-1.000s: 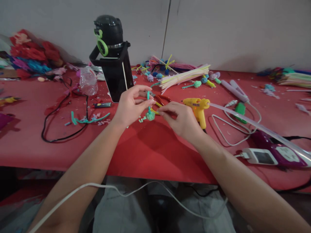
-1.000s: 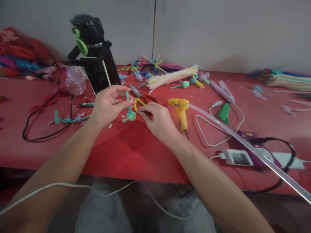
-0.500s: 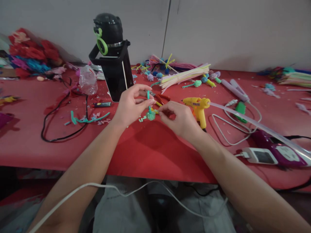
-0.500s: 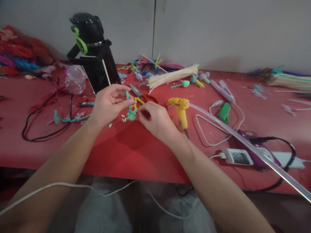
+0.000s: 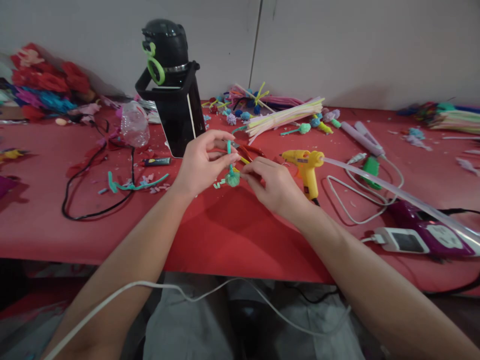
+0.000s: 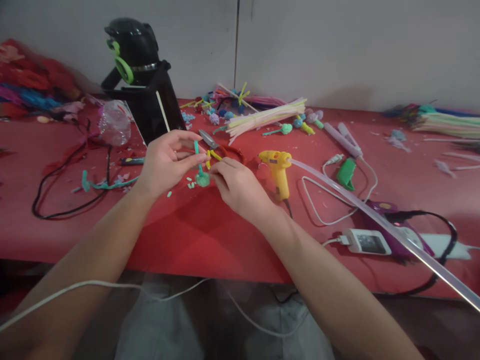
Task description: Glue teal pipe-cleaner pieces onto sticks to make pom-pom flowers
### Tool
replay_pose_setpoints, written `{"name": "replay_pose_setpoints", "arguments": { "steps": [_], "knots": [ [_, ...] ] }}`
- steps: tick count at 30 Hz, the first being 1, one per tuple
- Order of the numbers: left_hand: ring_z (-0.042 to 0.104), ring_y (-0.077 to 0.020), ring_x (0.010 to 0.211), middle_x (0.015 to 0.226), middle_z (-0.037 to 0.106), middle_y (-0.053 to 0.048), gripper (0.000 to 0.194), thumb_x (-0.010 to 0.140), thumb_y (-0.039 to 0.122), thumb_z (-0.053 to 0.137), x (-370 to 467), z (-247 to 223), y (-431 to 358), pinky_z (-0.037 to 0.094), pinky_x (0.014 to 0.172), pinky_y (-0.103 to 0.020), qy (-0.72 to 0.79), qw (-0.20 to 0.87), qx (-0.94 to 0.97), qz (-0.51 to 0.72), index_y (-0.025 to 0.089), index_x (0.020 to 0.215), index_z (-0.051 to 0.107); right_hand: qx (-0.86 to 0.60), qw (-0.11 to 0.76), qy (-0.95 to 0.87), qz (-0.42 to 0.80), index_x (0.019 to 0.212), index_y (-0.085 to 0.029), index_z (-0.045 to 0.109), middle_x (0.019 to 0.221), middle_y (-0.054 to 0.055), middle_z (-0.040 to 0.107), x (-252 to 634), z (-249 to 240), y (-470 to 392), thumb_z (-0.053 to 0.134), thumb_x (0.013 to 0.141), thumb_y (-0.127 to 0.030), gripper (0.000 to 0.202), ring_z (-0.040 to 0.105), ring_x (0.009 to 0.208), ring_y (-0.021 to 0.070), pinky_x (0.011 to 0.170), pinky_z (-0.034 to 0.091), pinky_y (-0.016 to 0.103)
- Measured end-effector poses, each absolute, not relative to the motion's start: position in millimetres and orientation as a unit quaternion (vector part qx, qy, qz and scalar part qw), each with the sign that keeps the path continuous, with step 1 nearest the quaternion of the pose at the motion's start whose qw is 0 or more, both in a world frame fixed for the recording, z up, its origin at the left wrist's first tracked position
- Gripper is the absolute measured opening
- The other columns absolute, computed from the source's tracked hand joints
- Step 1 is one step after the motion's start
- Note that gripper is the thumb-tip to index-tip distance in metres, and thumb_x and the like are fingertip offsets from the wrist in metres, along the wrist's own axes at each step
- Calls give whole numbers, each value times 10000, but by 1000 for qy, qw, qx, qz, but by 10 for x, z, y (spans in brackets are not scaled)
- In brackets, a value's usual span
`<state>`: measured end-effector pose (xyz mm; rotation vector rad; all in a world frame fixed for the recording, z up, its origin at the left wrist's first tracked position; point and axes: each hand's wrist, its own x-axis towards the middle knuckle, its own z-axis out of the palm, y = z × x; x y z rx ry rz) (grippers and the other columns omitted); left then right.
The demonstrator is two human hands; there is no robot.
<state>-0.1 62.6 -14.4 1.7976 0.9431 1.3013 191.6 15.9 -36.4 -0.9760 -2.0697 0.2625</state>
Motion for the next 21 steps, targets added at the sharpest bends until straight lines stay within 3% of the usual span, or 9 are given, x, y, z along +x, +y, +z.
{"name": "replay_pose_setpoints", "arguments": {
  "steps": [14, 21],
  "knots": [
    [748, -208, 878, 901, 711, -4, 311, 768, 163, 815, -6, -175, 648, 650, 855, -378, 360, 364, 700, 498, 231, 1034, 669, -384, 383, -837, 76, 962, -187, 678, 953, 103, 687, 1905, -369, 157, 459, 1008, -177, 224, 613, 883, 231, 819, 493, 362],
    [755, -208, 861, 877, 713, 3, 292, 760, 159, 804, 11, -172, 646, 661, 848, -386, 356, 371, 693, 505, 234, 1006, 665, -396, 340, -852, 44, 1000, -170, 695, 984, 117, 687, 1897, -366, 149, 429, 990, -103, 275, 589, 897, 243, 824, 481, 369]
  ]
}}
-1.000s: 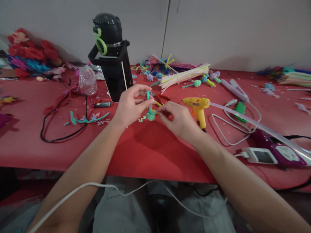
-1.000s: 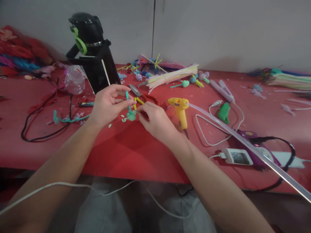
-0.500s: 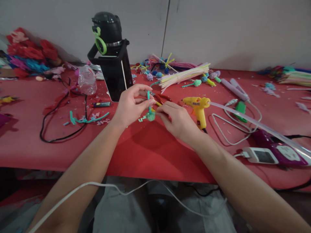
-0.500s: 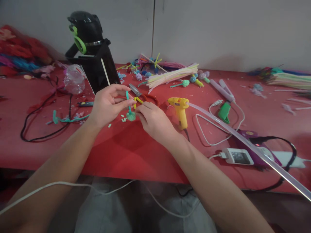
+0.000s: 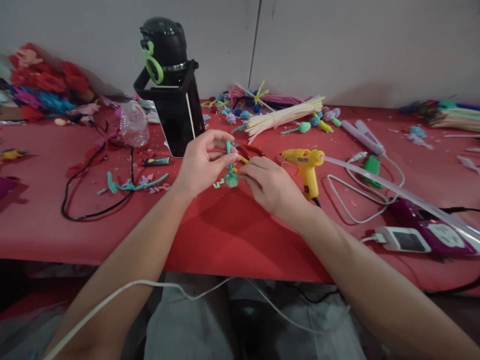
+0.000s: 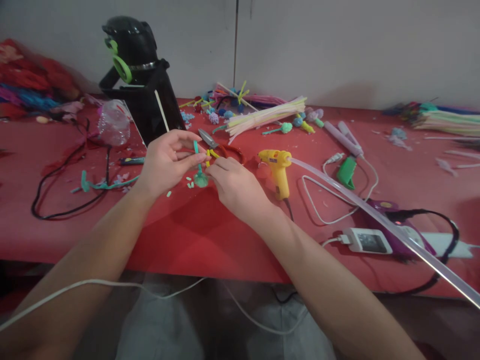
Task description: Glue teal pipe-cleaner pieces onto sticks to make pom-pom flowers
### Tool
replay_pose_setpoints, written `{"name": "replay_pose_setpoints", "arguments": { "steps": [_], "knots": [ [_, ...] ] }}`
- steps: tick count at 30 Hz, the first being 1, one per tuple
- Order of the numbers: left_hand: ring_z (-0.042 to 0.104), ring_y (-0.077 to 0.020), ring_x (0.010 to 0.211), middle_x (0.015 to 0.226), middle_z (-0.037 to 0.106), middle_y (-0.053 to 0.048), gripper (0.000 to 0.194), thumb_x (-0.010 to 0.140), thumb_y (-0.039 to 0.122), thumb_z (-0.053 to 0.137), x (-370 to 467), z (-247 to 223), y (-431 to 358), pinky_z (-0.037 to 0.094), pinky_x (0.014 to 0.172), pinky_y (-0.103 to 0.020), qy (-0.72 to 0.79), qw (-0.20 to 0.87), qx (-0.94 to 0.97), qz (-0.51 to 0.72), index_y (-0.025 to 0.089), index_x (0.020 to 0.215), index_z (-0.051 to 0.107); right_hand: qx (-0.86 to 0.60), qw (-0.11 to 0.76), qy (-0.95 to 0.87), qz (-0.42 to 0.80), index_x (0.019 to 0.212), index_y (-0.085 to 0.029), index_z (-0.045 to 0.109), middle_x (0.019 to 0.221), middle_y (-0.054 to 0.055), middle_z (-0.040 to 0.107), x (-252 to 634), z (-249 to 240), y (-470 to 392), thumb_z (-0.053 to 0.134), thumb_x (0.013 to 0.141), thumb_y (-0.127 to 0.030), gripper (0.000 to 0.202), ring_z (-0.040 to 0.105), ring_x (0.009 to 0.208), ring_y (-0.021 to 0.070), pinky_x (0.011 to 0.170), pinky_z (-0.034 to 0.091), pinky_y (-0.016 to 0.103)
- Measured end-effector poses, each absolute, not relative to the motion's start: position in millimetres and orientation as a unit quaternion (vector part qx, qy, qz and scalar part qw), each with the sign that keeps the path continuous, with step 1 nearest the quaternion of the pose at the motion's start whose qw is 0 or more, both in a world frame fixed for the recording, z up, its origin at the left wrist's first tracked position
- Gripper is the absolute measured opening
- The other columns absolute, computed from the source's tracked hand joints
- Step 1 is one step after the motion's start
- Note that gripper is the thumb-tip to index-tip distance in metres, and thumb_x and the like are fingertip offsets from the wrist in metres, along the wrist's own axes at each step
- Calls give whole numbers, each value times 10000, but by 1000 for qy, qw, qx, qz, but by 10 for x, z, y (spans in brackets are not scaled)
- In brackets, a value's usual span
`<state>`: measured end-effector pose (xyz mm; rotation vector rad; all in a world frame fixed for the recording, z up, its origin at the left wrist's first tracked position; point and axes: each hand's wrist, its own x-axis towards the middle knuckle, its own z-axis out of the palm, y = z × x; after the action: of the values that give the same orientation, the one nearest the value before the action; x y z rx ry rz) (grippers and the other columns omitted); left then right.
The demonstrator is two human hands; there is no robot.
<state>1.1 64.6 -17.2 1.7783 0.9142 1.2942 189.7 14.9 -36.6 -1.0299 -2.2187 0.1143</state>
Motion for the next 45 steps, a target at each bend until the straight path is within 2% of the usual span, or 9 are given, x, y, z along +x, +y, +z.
{"name": "replay_pose_setpoints", "arguments": {
  "steps": [5, 10, 15, 20, 28, 36, 41, 45],
  "knots": [
    [757, -211, 853, 862, 713, 4, 291, 750, 170, 816, 16, -166, 640, 666, 836, -389, 354, 372, 690, 510, 233, 992, 666, -405, 341, -847, 39, 989, -185, 715, 979, 112, 688, 1873, -364, 145, 449, 985, -109, 276, 599, 902, 243, 827, 492, 376],
    [767, -223, 890, 887, 721, 1, 277, 779, 146, 787, 0, -123, 616, 668, 860, -404, 370, 370, 688, 503, 232, 1004, 650, -392, 406, -821, 85, 925, -193, 754, 980, 102, 705, 1883, -310, 103, 545, 962, -153, 216, 653, 892, 229, 831, 531, 374],
    [781, -229, 934, 959, 756, -19, 236, 821, 167, 780, -23, -63, 582, 671, 898, -402, 336, 367, 687, 529, 215, 974, 607, -430, 476, -732, 230, 1001, -192, 759, 1008, 87, 751, 1889, -274, 74, 587, 935, -212, 185, 699, 915, 220, 838, 565, 362],
    [790, -239, 945, 968, 773, -22, 312, 820, 273, 838, -18, -46, 564, 683, 889, -394, 314, 343, 696, 548, 220, 886, 537, -475, 505, -601, 397, 954, -171, 731, 847, 59, 748, 1879, -329, 159, 596, 896, -290, 188, 706, 772, 198, 758, 580, 353],
    [792, -235, 944, 965, 779, -21, 318, 813, 233, 843, -14, -50, 555, 691, 871, -381, 315, 338, 701, 543, 219, 865, 530, -487, 500, -584, 415, 903, -181, 701, 880, 60, 745, 1888, -286, 153, 693, 824, -356, 192, 705, 834, 203, 802, 571, 355],
    [791, -235, 942, 927, 779, -25, 319, 798, 189, 844, 13, -62, 538, 688, 840, -362, 310, 349, 703, 536, 213, 858, 531, -475, 485, -559, 477, 907, -184, 709, 863, 50, 740, 1876, -298, 142, 709, 823, -362, 197, 713, 802, 197, 804, 594, 353],
    [789, -241, 954, 894, 766, -18, 321, 804, 207, 849, 21, -100, 539, 684, 821, -352, 308, 347, 713, 525, 215, 877, 537, -490, 470, -584, 444, 897, -178, 735, 862, 52, 751, 1872, -315, 149, 733, 817, -409, 245, 710, 820, 198, 778, 572, 322],
    [790, -243, 945, 894, 764, -15, 321, 800, 209, 851, 18, -128, 550, 684, 812, -355, 307, 347, 715, 523, 217, 888, 543, -495, 469, -588, 436, 895, -175, 746, 876, 49, 769, 1866, -342, 156, 723, 804, -377, 223, 719, 847, 200, 785, 561, 314]
  ]
}}
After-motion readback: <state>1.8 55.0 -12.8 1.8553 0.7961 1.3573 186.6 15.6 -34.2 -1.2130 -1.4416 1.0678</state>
